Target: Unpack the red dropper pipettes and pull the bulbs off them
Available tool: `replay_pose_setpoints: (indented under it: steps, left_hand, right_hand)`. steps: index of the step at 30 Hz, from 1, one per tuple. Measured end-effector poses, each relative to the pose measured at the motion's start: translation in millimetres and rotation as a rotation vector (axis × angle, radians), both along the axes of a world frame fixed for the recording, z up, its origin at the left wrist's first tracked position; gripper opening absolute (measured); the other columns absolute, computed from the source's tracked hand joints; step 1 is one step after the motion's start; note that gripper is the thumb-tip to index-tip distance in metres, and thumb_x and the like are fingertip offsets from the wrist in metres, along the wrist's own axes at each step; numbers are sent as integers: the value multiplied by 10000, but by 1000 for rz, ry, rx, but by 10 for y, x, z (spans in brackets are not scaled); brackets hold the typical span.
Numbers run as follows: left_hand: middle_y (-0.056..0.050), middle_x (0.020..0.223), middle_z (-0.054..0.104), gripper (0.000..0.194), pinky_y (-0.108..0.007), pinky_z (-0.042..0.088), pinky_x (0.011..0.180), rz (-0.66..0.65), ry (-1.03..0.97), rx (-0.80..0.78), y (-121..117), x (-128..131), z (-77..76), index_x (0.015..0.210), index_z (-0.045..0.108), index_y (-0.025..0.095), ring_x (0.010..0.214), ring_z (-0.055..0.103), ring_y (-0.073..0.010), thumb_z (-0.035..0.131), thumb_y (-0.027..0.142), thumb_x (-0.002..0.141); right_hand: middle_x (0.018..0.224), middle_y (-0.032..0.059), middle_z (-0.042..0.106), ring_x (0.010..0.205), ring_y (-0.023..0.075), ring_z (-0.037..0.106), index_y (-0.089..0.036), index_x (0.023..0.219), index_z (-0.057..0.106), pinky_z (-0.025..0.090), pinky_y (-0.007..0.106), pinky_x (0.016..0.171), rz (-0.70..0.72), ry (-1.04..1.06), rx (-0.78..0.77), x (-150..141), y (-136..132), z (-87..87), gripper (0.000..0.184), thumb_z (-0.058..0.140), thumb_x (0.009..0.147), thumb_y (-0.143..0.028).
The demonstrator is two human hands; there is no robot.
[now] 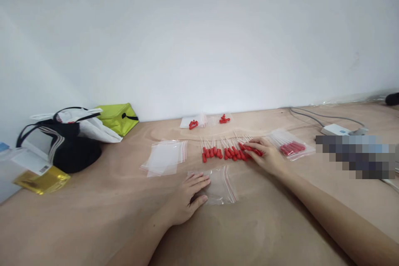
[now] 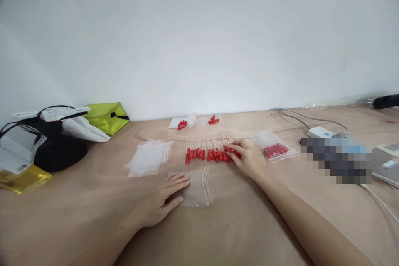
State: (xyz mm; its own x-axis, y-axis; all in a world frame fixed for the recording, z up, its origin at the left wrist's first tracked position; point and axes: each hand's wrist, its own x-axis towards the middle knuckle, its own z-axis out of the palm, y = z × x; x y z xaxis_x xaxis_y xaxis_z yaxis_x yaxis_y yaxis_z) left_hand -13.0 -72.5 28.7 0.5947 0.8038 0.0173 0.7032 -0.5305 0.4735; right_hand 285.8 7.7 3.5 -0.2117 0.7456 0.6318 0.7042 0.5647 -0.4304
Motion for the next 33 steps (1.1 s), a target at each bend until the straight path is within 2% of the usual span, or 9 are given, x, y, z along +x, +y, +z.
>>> replay_pose_setpoints:
  steps: [6,12,15,17,19,22,26,30,33]
  left_hand:
    - [-23,1303,446,407,-472,238,1045,5,27,-3,-8,-2,14,1254,416,267,1243,338,-203,406,364,859]
    - [-32,1279,474,369,-453,317,1004,65,35,143,10,-29,-60,1190,492,256,1209,377,-219,404,381,855]
    - [-39,1299,450,366,-446,303,1014,112,19,250,26,-48,-116,1188,496,244,1235,336,-220,375,373,868]
    - [-36,1334,405,383,-457,273,1030,96,53,236,28,-51,-127,1217,467,251,1263,291,-225,370,382,870]
    - [-37,1361,364,408,-475,246,1038,74,110,177,22,-45,-115,1246,432,266,1271,277,-233,374,405,866]
    - [-40,1370,346,428,-483,228,1040,66,148,113,10,-29,-76,1257,413,282,1262,298,-236,387,430,856]
    - [-42,1290,459,366,-455,298,1003,113,49,113,16,-20,-57,1155,526,278,1195,394,-238,459,411,821]
    - [-65,1114,573,327,-364,423,869,322,-135,111,51,-35,-80,1093,549,218,1016,521,-201,475,353,804]
    - [-57,957,605,388,-341,451,752,392,-114,38,45,-20,-69,1088,527,196,864,552,-195,562,330,726]
  right_hand:
    - [1003,63,578,923,200,558,-227,1057,585,465,337,784,-13,-131,-11,-50,-78,82,318,462,770,-288]
    - [858,77,606,822,202,559,-222,954,609,435,364,758,-92,-34,86,-185,-248,21,232,443,813,-299]
    - [969,76,605,884,207,548,-245,1037,584,417,378,787,133,-177,70,-369,-455,56,276,441,819,-334]
    - [1174,49,535,1036,221,497,-290,1187,482,376,401,877,337,-293,58,-496,-578,91,379,433,820,-370]
    - [1294,33,444,1163,230,407,-309,1286,361,268,430,995,480,-397,-3,-596,-655,104,477,434,823,-400]
    - [1284,50,459,1183,233,395,-284,1299,351,181,468,1038,486,-430,-140,-660,-673,70,480,407,841,-417]
    - [1289,59,453,1204,220,369,-233,1280,396,232,470,1016,416,-413,-290,-621,-606,17,451,383,857,-389]
    - [1278,44,466,1207,199,366,-230,1242,453,255,420,1016,512,-380,-282,-576,-571,16,414,400,852,-359]
    - [1233,22,510,1154,174,426,-259,1196,499,299,374,992,627,-352,-226,-590,-594,11,367,421,847,-343]
